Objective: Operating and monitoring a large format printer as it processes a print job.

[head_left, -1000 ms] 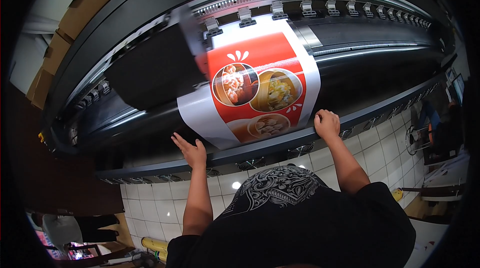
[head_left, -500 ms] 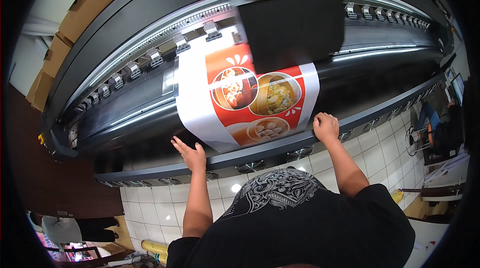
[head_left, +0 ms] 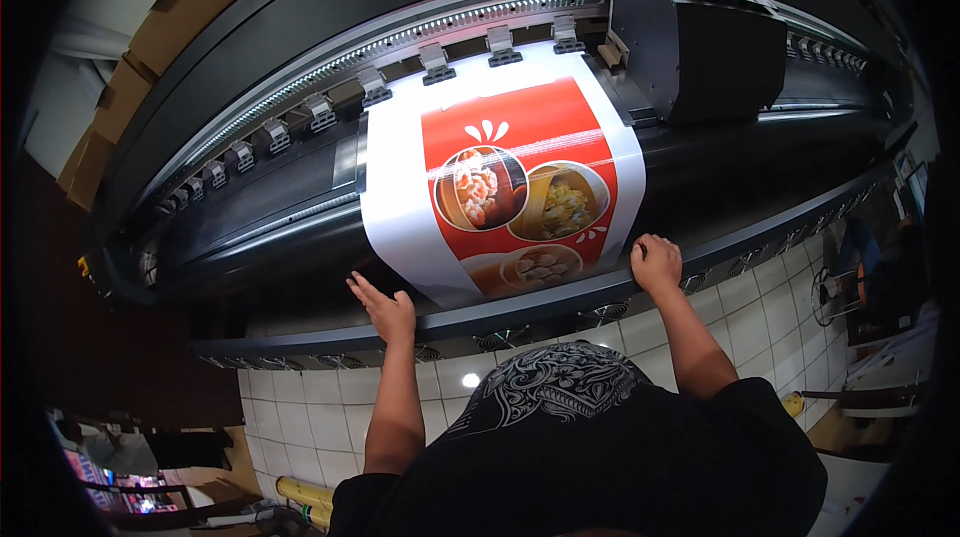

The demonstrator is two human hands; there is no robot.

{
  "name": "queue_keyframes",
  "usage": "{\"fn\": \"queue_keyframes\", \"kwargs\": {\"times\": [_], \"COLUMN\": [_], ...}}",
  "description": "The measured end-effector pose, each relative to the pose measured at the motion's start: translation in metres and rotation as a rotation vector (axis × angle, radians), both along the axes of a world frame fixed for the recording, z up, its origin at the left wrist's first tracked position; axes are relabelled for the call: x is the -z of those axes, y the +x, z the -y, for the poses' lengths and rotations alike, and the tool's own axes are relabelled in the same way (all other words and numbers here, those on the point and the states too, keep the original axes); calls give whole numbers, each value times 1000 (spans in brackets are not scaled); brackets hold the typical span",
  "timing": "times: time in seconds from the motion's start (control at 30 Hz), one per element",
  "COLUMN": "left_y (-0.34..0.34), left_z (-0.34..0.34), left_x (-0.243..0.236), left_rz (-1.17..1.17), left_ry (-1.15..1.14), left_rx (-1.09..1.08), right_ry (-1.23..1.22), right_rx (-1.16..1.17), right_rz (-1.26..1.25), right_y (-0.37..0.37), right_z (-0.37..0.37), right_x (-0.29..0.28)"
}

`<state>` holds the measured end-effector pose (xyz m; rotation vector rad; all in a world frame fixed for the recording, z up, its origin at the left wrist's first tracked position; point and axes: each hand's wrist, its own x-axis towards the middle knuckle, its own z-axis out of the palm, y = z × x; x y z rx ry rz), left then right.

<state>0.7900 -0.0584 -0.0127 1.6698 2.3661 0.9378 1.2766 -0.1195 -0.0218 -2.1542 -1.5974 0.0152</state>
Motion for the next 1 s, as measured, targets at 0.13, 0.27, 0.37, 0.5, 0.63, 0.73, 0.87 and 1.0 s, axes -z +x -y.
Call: {"fn": "queue_keyframes", "kwargs": {"times": [0.13, 0.27, 0.37, 0.5, 0.63, 0.73, 0.87, 1.0], "left_y": [-1, -1, 1, 0, 3, 3, -3, 0], "left_z": [0, 0, 0, 0, 0, 1, -1, -2], "left_x": [-1, -3, -5, -5, -11, -11, -1, -5], "left_rz": [2, 7, 12, 16, 50, 34, -6, 5], "left_ry": [10, 7, -7, 3, -22, -14, 27, 51], "left_rx": [11, 4, -2, -2, -4, -2, 7, 26], "right_ry": [13, -1, -9, 2, -2, -9, -26, -47], "right_rx": [-5, -1, 3, -3, 8, 13, 16, 16], "right_rz": [2, -8, 4, -11, -9, -10, 1, -9], "right_y": [0, 0, 0, 0, 0, 0, -2, -2], "right_z": [-1, -2, -2, -2, -2, -1, -3, -3], "right_x": [1, 0, 0, -1, -3, -4, -7, -8]}}
